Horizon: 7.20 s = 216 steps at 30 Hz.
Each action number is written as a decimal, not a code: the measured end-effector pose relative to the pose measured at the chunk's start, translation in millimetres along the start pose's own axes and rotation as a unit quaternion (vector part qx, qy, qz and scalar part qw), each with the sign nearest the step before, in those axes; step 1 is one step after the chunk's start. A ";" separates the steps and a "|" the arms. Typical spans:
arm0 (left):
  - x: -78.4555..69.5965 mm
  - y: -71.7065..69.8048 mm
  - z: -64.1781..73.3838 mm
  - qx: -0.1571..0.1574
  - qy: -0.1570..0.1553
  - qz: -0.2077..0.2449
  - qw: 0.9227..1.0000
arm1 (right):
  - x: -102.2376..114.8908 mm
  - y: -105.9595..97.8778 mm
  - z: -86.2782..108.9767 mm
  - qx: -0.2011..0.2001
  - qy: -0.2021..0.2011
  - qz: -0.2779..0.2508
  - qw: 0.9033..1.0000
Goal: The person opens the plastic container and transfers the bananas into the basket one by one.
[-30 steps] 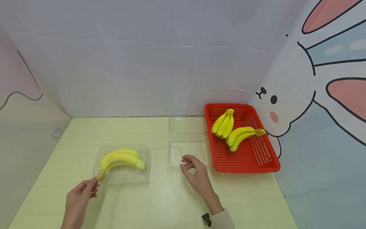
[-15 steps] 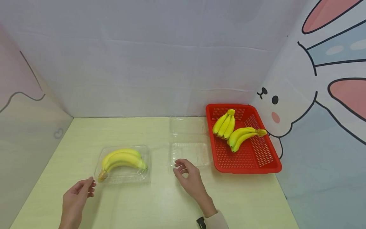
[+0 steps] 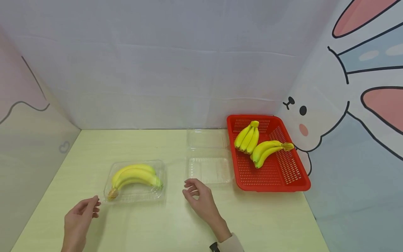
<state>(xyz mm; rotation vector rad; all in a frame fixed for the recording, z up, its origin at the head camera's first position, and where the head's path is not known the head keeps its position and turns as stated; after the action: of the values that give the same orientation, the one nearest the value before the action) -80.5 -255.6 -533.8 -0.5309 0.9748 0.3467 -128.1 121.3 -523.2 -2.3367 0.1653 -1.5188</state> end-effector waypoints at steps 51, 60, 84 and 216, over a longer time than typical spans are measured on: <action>16.2 12.1 -17.2 0.008 0.008 -0.018 1.000 | -3.3 72.8 -2.2 0.031 0.103 -0.147 0.983; 14.4 13.9 -16.1 0.007 0.017 -0.012 1.000 | -2.1 73.9 -3.0 0.027 0.104 -0.147 0.983; 2.7 3.1 -21.7 0.040 0.018 -0.116 0.992 | -0.5 77.4 -7.5 0.015 0.150 -0.141 0.978; -46.5 35.2 -88.5 0.162 0.094 -0.194 0.963 | 33.4 58.0 -53.0 0.067 -0.270 0.077 0.958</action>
<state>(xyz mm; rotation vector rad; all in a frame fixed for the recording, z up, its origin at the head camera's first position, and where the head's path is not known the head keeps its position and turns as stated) -183.4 -279.1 -543.5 -0.4471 1.0590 -0.2180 -156.7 45.8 -495.3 -2.4615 0.0992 -0.7545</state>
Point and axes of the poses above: each hand's wrist, its own z-axis away from the middle knuckle, its own y-axis out of the palm, x = y × z, the point moved 4 cm from there along -z, towards the middle knuckle, and after that the axes turned 8 degrees about -y, right-handed, at the moved point
